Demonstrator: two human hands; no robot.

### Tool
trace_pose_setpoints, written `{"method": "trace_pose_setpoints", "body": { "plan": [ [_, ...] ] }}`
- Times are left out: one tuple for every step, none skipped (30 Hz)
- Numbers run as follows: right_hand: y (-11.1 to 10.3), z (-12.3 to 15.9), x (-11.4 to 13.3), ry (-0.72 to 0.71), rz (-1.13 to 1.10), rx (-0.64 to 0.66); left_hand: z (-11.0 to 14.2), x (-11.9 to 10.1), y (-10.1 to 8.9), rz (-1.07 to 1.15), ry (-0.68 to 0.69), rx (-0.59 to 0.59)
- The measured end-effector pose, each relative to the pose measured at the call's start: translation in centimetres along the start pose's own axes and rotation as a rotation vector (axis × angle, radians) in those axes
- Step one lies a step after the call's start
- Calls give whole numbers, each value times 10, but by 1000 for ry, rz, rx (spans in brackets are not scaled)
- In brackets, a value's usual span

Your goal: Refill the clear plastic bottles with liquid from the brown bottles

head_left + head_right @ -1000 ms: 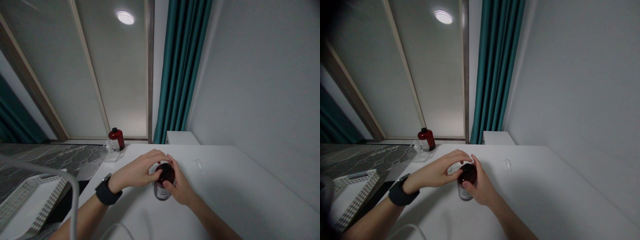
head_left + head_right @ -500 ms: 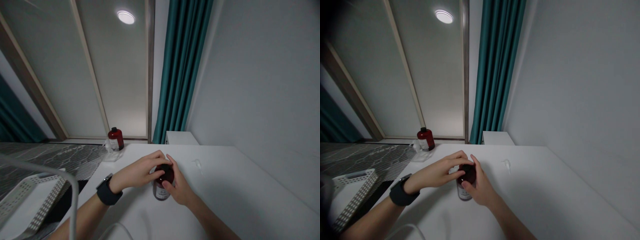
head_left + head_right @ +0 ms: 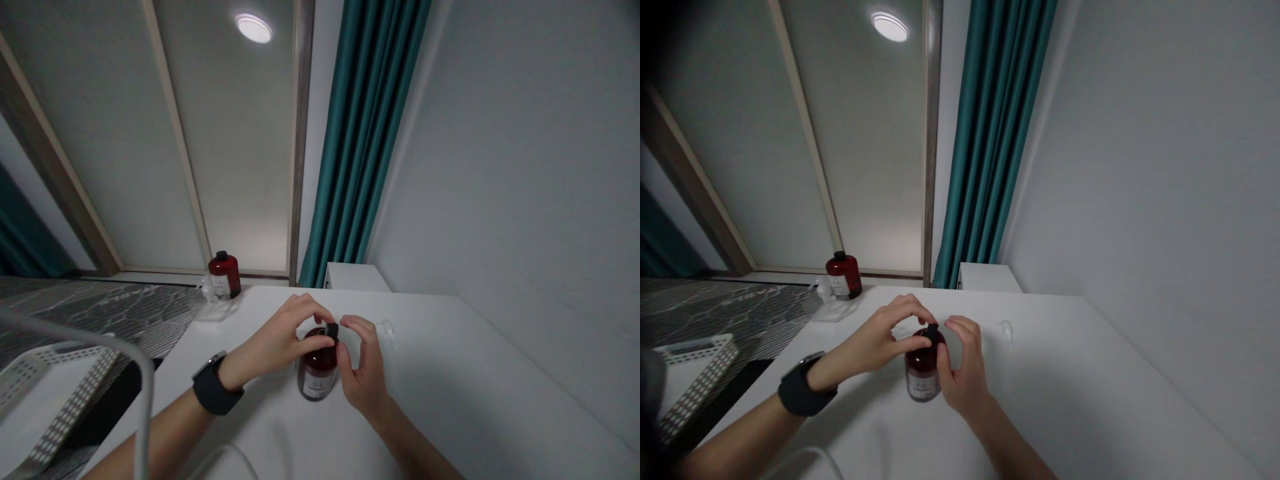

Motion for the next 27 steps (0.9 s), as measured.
{"method": "trace_pose_setpoints", "body": {
  "plan": [
    [-1, -1, 6, -48, 31, -18, 0, 0, 1, 7, 7, -3],
    [-2, -2, 10, -83, 58, -30, 0, -1, 2, 18, 17, -6],
    [-2, -3, 14, -106, 79, -35, -1, -3, 4, 32, 27, -9],
    [-3, -4, 16, -122, 94, -39, -1, -4, 5, 46, 34, -11],
    [-3, -4, 18, -129, 102, -42, -2, -5, 6, 61, 36, -13],
    [-4, -5, 18, -134, 104, -47, -2, -6, 8, 76, 33, -13],
    [-6, -5, 19, -137, 103, -52, -3, -6, 9, 90, 26, -13],
    [-7, -5, 19, -140, 101, -56, -3, -6, 10, 101, 18, -11],
    [-8, -5, 19, -143, 102, -55, -3, -5, 11, 108, 13, -9],
    [-8, -5, 19, -141, 106, -49, -3, -5, 11, 111, 10, -7],
    [-8, -6, 19, -136, 111, -39, -3, -5, 11, 107, 12, -3],
    [-7, -6, 18, -128, 114, -28, -3, -5, 11, 98, 16, 6],
    [-6, -6, 18, -117, 115, -15, -3, -4, 11, 84, 23, 18],
    [-5, -6, 18, -107, 112, -4, -3, -4, 12, 67, 27, 34],
    [-4, -7, 18, -99, 108, 7, -3, -3, 12, 50, 30, 52],
    [-3, -7, 19, -96, 101, 13, -3, -1, 13, 31, 31, 71],
    [-3, -8, 19, -96, 96, 16, -2, 0, 14, 13, 30, 87],
    [-3, -9, 20, -98, 89, 14, -2, 2, 15, -3, 27, 102],
    [-3, -10, 20, -101, 81, 11, -1, 4, 16, -16, 22, 113],
    [-4, -12, 18, -102, 72, 11, -1, 6, 17, -26, 17, 126],
    [-6, -14, 14, -97, 67, 18, 0, 8, 19, -37, 13, 141],
    [-7, -16, 8, -83, 66, 37, 1, 10, 21, -49, 9, 160],
    [-8, -18, 0, -60, 70, 67, 2, 12, 23, -64, 7, 179],
    [-9, -21, -12, -25, 81, 114, 3, 14, 25, -83, 7, 200],
    [-10, -23, -26, 20, 97, 174, 3, 15, 26, -104, 6, 220],
    [-12, -24, -42, 81, 118, 244, 4, 16, 26, -122, 5, 237],
    [-12, -22, -62, 163, 152, 351, 4, 17, 26, -133, 3, 251]
  ]
}}
Point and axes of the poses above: each hand's wrist, its own z-axis away from the middle knuckle, its own y-axis out of the palm, x = y × z, the point moved 9 cm from there along -z, towards the middle knuckle, and after that the axes turned 5 degrees about -x, right-handed, at the moved point
